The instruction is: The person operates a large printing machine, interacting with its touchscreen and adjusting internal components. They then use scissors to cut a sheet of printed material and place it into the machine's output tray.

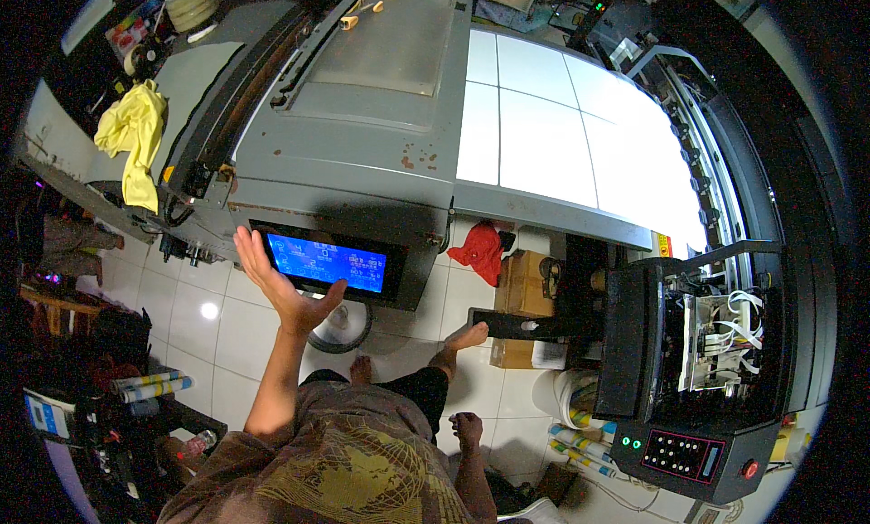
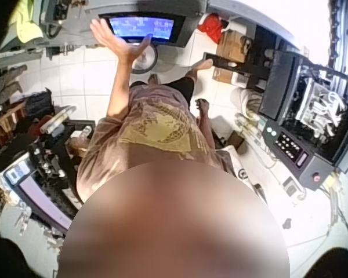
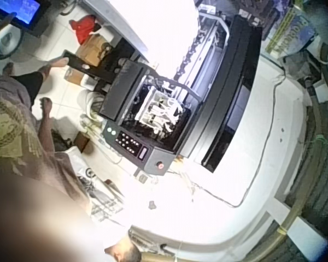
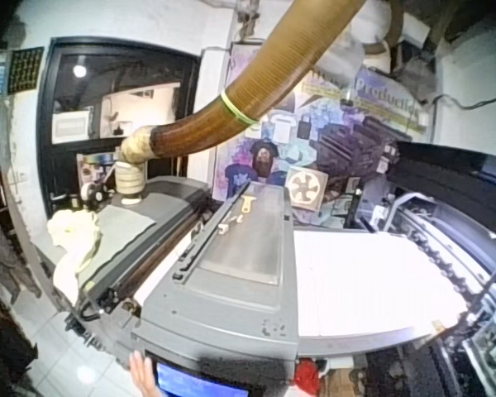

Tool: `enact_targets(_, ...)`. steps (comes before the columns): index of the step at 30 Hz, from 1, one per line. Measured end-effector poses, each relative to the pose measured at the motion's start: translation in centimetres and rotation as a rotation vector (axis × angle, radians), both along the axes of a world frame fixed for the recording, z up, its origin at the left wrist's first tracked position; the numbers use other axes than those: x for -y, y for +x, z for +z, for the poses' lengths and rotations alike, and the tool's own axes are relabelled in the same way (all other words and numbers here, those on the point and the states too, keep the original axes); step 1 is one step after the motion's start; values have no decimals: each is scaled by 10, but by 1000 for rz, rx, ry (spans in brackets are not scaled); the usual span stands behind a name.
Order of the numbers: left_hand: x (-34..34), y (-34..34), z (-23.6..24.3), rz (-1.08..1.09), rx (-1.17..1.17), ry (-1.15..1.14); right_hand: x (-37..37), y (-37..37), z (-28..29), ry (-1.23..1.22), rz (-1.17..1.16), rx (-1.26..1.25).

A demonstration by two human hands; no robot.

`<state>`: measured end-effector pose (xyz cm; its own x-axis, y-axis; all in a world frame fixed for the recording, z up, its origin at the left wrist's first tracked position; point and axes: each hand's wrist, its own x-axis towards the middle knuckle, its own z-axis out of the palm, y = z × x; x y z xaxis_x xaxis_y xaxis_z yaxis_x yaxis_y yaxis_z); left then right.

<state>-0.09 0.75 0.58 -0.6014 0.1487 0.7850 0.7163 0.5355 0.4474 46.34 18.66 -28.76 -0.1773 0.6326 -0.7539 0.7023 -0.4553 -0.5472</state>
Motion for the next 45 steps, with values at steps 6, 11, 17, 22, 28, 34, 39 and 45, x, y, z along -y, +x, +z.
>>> enact_targets(6, 0, -1, 0, -4, -6, 4, -1, -3, 2, 2, 25, -3)
enact_targets(11, -1, -1, 0, -3, -10, 4, -1, -3, -1, 2, 26, 35)
enact_targets(17, -1, 0, 0, 2, -10, 0, 0, 0, -5, -4, 15, 26)
enact_targets(22, -1, 0, 0, 0, 5, 10, -1, 5, -8, 1, 21, 45)
enact_targets(28, -1, -1, -1, -2, -3, 16, -3, 9, -11, -6, 29, 39)
enact_targets(34, 0, -1, -3, 9, 4, 8, -1, 9, -10, -4, -41, -53)
enact_targets(39, 0, -2, -3, 4, -16, 10, 0, 7, -9, 16, -1, -56)
enact_targets(45, -1, -2, -3, 9, -21, 8, -2, 7, -9, 6, 8, -19)
